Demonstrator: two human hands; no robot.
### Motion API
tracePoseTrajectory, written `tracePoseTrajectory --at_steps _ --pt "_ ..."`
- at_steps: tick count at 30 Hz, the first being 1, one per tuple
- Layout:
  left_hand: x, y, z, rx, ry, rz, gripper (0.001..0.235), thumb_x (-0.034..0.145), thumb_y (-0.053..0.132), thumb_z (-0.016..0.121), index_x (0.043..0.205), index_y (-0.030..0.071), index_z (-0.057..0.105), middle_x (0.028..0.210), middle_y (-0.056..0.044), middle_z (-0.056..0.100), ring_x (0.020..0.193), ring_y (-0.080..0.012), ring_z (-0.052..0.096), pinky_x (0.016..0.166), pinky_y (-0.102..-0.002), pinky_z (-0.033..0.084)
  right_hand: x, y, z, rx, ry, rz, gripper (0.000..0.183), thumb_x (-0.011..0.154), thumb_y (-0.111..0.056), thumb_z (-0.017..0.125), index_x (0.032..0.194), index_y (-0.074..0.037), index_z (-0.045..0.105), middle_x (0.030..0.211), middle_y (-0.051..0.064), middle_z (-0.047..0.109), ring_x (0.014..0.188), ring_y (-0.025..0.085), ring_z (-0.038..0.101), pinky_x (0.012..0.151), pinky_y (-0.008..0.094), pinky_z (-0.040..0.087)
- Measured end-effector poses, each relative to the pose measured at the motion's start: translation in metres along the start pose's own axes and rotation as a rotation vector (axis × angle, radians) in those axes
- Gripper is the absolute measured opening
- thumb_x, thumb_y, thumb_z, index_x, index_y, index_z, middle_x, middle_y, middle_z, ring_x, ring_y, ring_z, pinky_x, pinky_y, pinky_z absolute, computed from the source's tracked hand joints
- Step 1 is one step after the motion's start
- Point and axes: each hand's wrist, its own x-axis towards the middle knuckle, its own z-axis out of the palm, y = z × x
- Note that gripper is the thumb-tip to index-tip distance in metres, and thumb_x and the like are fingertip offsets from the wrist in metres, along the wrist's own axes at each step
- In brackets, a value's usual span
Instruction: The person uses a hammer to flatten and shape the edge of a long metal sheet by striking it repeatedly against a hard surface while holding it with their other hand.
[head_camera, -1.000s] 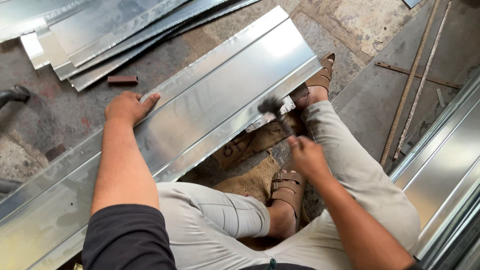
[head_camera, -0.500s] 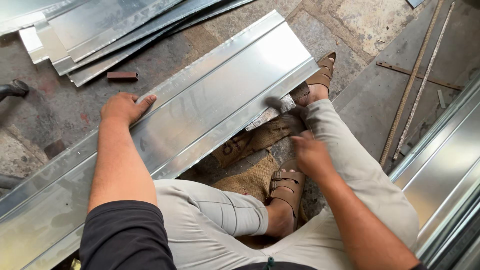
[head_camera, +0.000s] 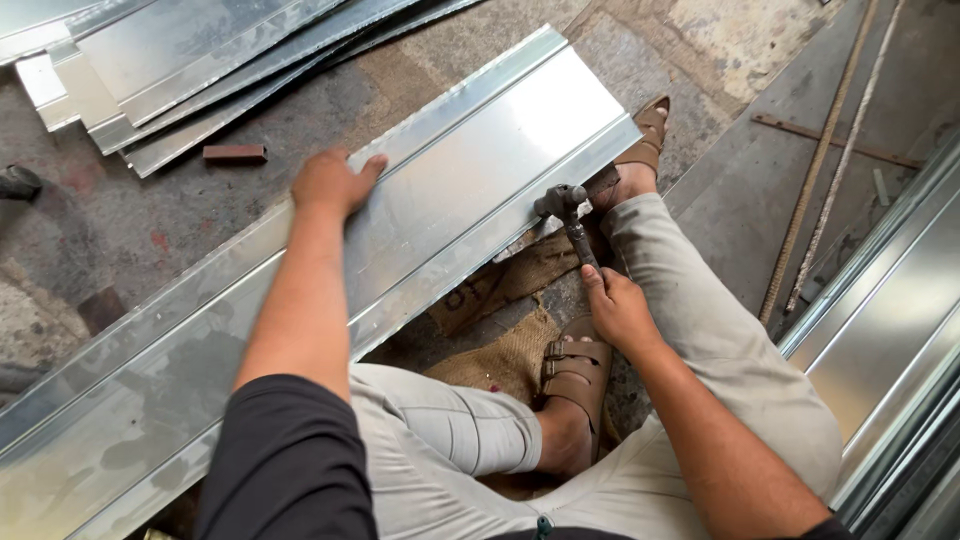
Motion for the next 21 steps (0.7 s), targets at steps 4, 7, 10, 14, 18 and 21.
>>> tracePoseTrajectory --at_steps 4,7,10,14,18,21 --pt "-0.007 0.019 -0.019 0.003 -0.033 -0.153 0.081 0.091 0.081 0.053 0.123 0.01 0.072 0.128 -0.016 0.069 0.12 -0.0345 0.064 0.095 -0.049 0.052 -0.01 -0.023 -0.031 0.154 -0.052 0.172 0.055 0.11 -0.046 0.039 0.08 -0.005 0.062 0.063 0.012 0.056 0.059 0.024 0.054 0.056 0.039 0.044" --pt "-0.016 0.014 -0.027 0.014 -0.038 -0.151 0.081 0.09 0.082 0.053 0.122 0.011 0.073 0.123 -0.016 0.07 0.117 -0.0339 0.065 0.091 -0.048 0.053 -0.022 -0.023 -0.072 0.401 0.031 0.023 0.056 0.114 -0.042 0.035 0.079 -0.008 0.064 0.062 0.007 0.056 0.053 0.019 0.05 0.05 0.033 0.04" --pt "-0.019 0.004 -0.035 0.018 -0.027 -0.185 0.083 0.087 0.085 0.053 0.122 0.012 0.072 0.12 -0.015 0.071 0.114 -0.0327 0.066 0.089 -0.047 0.054 -0.02 0.003 -0.089 0.764 0.249 -0.562 0.05 0.112 -0.039 0.04 0.083 -0.006 0.064 0.065 0.009 0.058 0.056 0.022 0.054 0.054 0.035 0.042" --pt "-0.024 -0.007 -0.039 0.041 0.0 -0.177 0.083 0.087 0.086 0.051 0.12 0.013 0.074 0.119 -0.015 0.072 0.113 -0.0329 0.067 0.09 -0.047 0.053 0.0 0.046 -0.022 0.428 0.201 -0.581 0.042 0.11 -0.035 0.046 0.089 -0.004 0.065 0.069 0.012 0.062 0.06 0.025 0.06 0.058 0.039 0.045" --pt "-0.024 -0.012 -0.039 0.075 -0.024 -0.191 0.086 0.09 0.087 0.049 0.12 0.012 0.075 0.117 -0.016 0.073 0.113 -0.0332 0.068 0.089 -0.048 0.055 -0.015 0.042 0.019 -0.14 -0.105 -0.197 0.035 0.109 -0.031 0.052 0.094 -0.002 0.065 0.074 0.015 0.066 0.064 0.029 0.065 0.062 0.042 0.048" --pt "-0.025 -0.018 -0.035 0.059 0.021 -0.17 0.088 0.086 0.088 0.049 0.121 0.012 0.074 0.116 -0.016 0.073 0.113 -0.0329 0.068 0.089 -0.048 0.055 -0.017 0.009 0.001 -0.065 -0.027 -0.129 0.031 0.107 -0.028 0.057 0.099 0.0 0.066 0.077 0.018 0.068 0.067 0.032 0.069 0.066 0.044 0.051"
